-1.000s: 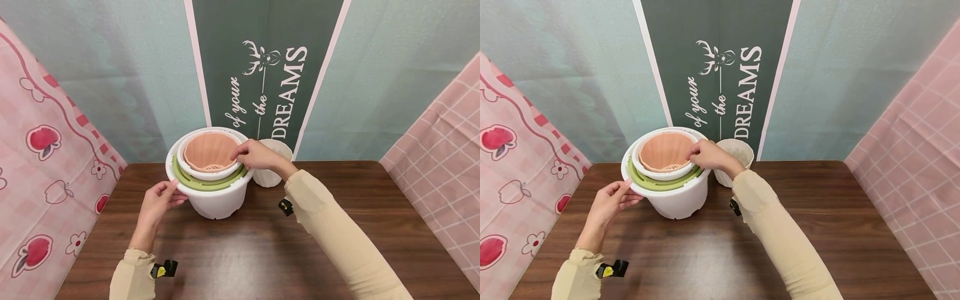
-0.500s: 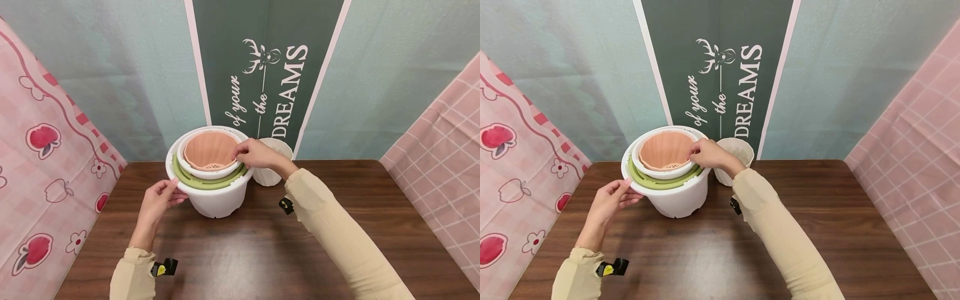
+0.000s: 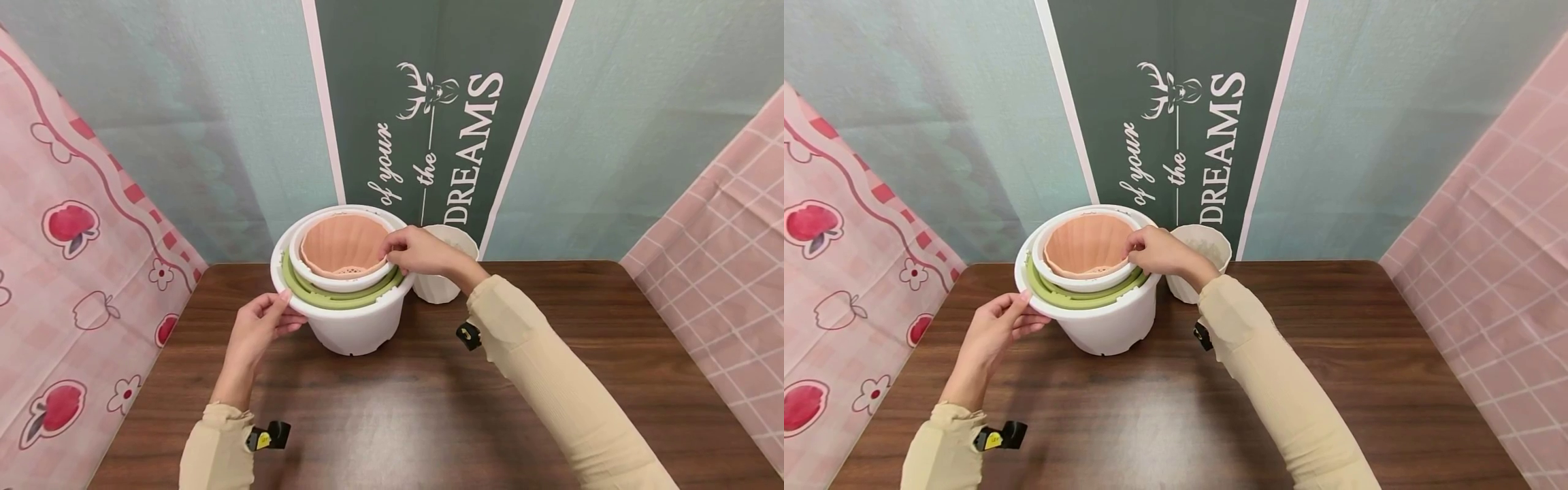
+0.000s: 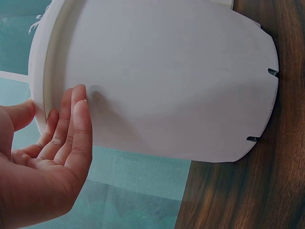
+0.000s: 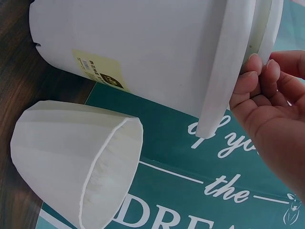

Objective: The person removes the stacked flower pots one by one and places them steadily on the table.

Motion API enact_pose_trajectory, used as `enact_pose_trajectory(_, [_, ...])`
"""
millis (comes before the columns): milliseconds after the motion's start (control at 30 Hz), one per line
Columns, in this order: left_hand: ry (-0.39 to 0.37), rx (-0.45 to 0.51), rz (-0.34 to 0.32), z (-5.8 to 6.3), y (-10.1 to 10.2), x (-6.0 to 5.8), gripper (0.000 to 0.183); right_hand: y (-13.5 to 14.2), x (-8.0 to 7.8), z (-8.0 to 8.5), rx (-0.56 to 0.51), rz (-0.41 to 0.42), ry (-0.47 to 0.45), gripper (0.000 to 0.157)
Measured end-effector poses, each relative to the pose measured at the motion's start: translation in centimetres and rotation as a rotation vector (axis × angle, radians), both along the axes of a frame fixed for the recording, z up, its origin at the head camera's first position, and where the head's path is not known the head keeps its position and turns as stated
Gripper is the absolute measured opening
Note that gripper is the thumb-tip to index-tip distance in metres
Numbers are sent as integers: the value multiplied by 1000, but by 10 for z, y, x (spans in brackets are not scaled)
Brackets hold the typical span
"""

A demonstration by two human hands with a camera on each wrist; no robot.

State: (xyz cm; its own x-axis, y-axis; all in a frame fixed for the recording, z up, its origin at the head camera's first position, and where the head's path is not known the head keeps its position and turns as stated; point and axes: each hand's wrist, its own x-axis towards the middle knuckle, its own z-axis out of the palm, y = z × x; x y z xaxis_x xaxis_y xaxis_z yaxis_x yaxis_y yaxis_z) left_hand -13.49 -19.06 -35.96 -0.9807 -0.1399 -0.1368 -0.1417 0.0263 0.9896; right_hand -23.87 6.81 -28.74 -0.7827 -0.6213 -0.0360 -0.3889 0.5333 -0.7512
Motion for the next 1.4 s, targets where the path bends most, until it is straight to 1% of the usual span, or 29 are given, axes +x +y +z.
enact_pose_trajectory(267, [-3, 6, 5, 2, 1, 0, 35, 1, 0, -2, -37, 3, -18, 14])
enact_pose_trajectory(533, [-7, 20, 11, 1, 1, 0, 33, 3, 0, -5, -59, 19, -12, 15])
enact_pose_trajectory(833, [-7, 28, 8, 1, 1, 0, 33, 3, 2, -3, -84, 28, -17, 14])
enact_pose_trajectory(1400, [-2, 31, 15, 0, 1, 0, 31, 3, 3, -4, -90, 26, -13, 9])
